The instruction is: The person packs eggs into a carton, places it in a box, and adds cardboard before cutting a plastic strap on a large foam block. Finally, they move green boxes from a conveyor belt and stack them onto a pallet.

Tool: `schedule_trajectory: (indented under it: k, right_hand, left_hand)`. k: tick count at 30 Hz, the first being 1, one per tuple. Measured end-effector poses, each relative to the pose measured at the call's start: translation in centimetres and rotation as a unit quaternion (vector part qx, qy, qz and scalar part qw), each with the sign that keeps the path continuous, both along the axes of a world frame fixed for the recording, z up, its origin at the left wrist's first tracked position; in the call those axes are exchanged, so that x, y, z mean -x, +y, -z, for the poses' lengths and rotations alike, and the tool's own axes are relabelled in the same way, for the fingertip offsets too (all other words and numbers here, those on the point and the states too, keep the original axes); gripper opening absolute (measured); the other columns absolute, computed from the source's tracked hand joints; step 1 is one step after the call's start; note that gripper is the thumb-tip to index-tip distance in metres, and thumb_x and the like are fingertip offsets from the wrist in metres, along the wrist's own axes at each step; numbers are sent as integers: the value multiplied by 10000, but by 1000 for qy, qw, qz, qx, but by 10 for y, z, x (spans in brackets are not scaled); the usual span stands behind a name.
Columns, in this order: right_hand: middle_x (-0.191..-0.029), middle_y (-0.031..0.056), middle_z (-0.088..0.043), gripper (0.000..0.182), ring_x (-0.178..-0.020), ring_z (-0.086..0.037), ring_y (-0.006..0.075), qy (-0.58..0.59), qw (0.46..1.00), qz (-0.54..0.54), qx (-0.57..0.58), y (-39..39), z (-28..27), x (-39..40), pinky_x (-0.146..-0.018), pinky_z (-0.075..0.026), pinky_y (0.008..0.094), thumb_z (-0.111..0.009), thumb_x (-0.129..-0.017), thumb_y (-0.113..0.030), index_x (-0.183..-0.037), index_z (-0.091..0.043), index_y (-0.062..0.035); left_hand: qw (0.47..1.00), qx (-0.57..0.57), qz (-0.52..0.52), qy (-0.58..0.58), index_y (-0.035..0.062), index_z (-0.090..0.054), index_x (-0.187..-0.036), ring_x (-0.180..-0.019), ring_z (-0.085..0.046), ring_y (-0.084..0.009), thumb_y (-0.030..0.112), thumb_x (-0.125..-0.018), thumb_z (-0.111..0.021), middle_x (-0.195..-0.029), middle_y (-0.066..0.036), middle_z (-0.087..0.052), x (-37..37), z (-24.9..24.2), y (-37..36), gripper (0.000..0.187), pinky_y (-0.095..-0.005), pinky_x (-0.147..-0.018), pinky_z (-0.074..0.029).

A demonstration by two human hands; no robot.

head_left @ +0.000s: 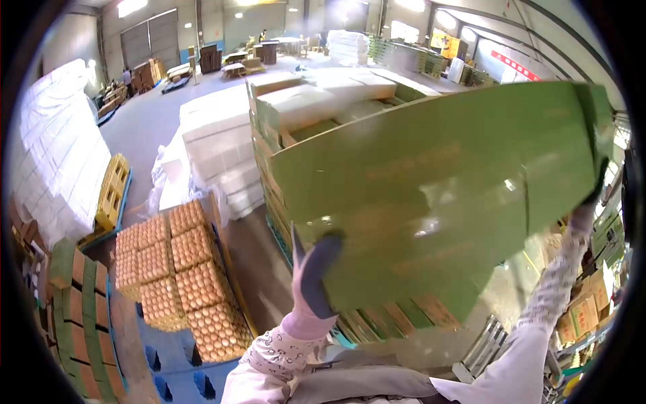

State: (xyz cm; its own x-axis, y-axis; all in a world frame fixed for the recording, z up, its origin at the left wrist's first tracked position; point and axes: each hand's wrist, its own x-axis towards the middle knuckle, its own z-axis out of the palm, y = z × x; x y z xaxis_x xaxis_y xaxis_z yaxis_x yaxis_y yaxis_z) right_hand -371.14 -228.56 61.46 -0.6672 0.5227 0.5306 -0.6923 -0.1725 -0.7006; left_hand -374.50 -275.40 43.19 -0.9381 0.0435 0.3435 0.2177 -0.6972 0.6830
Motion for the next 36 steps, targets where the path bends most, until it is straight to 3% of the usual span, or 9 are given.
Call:
schedule_trajectory:
  k: [1, 7, 9, 12, 15, 23, 29, 34, 36]
  right_hand:
    - [-1202, 65, -589, 557, -1079, -554, 222, 6, 1000, -27, 7, -6, -8, 35, -925, -459, 379, -631, -827, -501, -1216, -566, -108]
    - [-1174, 49, -608, 522, -1067, -560, 205, -8, 984, -162, 79, -2, 10, 303, -916, -465, 362, -657, -821, -481, -1190, -590, -118]
    - [-1175, 48, -599, 590, -1053, -561, 213, -95, 988, -45, 111, 18, 70, 460, -913, -462, 377, -660, -781, -550, -1196, -583, -138]
    - [-1219, 43, -572, 703, -1064, -547, 216, -545, 825, 140, 44, -6, 135, 548, -902, -440, 350, -528, -828, -630, -1313, -472, -124]
    - [-1204, 69, -576, 678, -1058, -526, 197, -380, 913, 145, -40, -14, 214, 621, -926, -400, 317, -587, -822, -569, -1263, -523, -57]
    - [-1070, 85, -619, 503, -961, -552, 227, -244, 954, 12, 176, -75, 241, 630, -898, -420, 329, -628, -825, -431, -1148, -603, -46]
    - [-1137, 92, -597, 511, -1027, -515, 226, -271, 958, 78, 61, -101, 237, 671, -959, -370, 325, -646, -814, -408, -1155, -598, -30]
    - [-946, 65, -648, 397, -861, -582, 192, -266, 957, -16, 110, -199, 210, 565, -843, -440, 314, -571, -883, -437, -1002, -642, -65]
    - [-1096, 59, -613, 508, -1016, -541, 184, -309, 948, 13, 77, -245, 206, 534, -886, -420, 307, -570, -896, -427, -1187, -541, -11]
  left_hand:
    - [986, -148, 70, -32, -39, -472, -1257, -1105, -559, -261, 164, -956, -454, -1228, -135, -556, 27, 3, -7, 364, -406, -935, -482]
    - [990, -135, 2, -28, 15, -527, -1245, -1091, -569, -220, 216, -926, -544, -1238, -103, -562, 201, -13, -24, 377, -352, -933, -478]
    - [986, -127, 30, -100, 61, -558, -1223, -1104, -547, -185, 216, -920, -558, -1215, -50, -577, 289, -17, -20, 340, -329, -962, -439]
    - [972, 26, -15, -231, 42, -491, -1304, -1184, -453, -153, 257, -930, -550, -1299, -67, -481, 345, 27, -15, 435, -282, -974, -394]
    - [972, 94, -171, -134, 0, -255, -1443, -1289, -385, -197, 198, -935, -532, -1411, -91, -394, 376, 94, 1, 611, -321, -1072, -304]
    - [982, -62, -169, -63, 32, -226, -1455, -1188, -448, -204, 137, -910, -506, -1364, -86, -407, 423, 52, 9, 622, -345, -1007, -367]
    - [983, -125, -123, -59, 70, -146, -1491, -1173, -437, -199, 90, -884, -498, -1406, -89, -367, 482, 57, -6, 702, -324, -1020, -339]
    - [943, 110, -313, -11, 35, -64, -1490, -1409, -114, -235, 414, -949, -498, -1552, -119, -37, 525, 83, -52, 790, -380, -1137, -179]
    - [968, -15, -243, -59, 44, -174, -1421, -1298, -260, -236, 467, -943, -479, -1439, -109, -171, 560, 69, -86, 708, -373, -1054, -283]
